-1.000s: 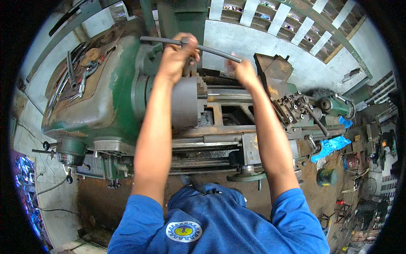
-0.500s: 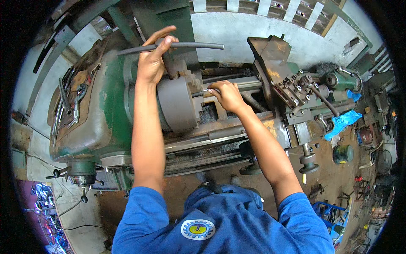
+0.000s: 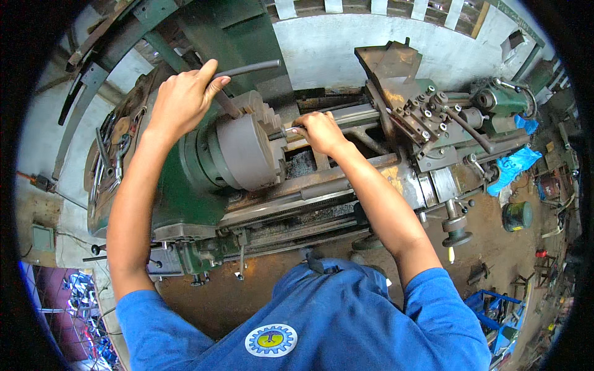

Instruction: The person operates a metal lathe, using a file to smooth a rotating cylindrical workpiece. They then remove the workpiece, place the file on the machine, and handle several small metal rods.

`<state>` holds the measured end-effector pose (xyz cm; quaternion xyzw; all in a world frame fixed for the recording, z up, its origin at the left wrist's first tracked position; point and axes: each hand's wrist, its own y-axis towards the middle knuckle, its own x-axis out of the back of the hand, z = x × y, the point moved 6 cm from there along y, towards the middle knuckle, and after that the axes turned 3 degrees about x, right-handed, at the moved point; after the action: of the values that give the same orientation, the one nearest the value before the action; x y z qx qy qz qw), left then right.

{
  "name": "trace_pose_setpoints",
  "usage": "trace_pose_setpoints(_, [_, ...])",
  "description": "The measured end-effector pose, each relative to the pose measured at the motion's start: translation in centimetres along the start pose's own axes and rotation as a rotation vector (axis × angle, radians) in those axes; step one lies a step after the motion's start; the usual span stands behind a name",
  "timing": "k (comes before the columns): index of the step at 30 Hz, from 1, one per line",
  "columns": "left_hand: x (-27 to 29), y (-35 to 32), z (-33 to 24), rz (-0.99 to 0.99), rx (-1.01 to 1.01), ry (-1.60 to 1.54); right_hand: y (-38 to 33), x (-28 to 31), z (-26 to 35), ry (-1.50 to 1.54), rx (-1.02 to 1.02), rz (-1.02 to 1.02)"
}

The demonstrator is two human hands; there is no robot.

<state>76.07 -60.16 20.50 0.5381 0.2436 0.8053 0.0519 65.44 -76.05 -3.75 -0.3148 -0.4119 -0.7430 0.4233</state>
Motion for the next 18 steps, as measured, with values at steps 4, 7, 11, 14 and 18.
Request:
trace_pose_setpoints(4, [-0.5,0.6,-1.2,0.111,0.109,0.135,0.2,0.2,-0.2,0.028,0.044,-0.063])
trace_pose_setpoints(7, [-1.0,1.1,0.1,0.177,0.462,-0.018,0.4,0.2,-0.4,-0.016,0.031,-0.077])
trace_pose_setpoints(11, [-1.5,1.1,1.6,0.359,0.626,-0.158,0.8,0.0,-0.2,-0.054,0.033,-0.016])
trace_pose_setpoints(14, [-2.4,0.0,3.4,0.618,0.880,-0.529,1.1,-0.2,-0.1,-0.038,0.031,0.047])
trace_pose_setpoints(18, [-3.6,0.6,2.5,0.363,0.643,-1.053,1.3,0.1,-0.2,-0.117,0.059,0.053])
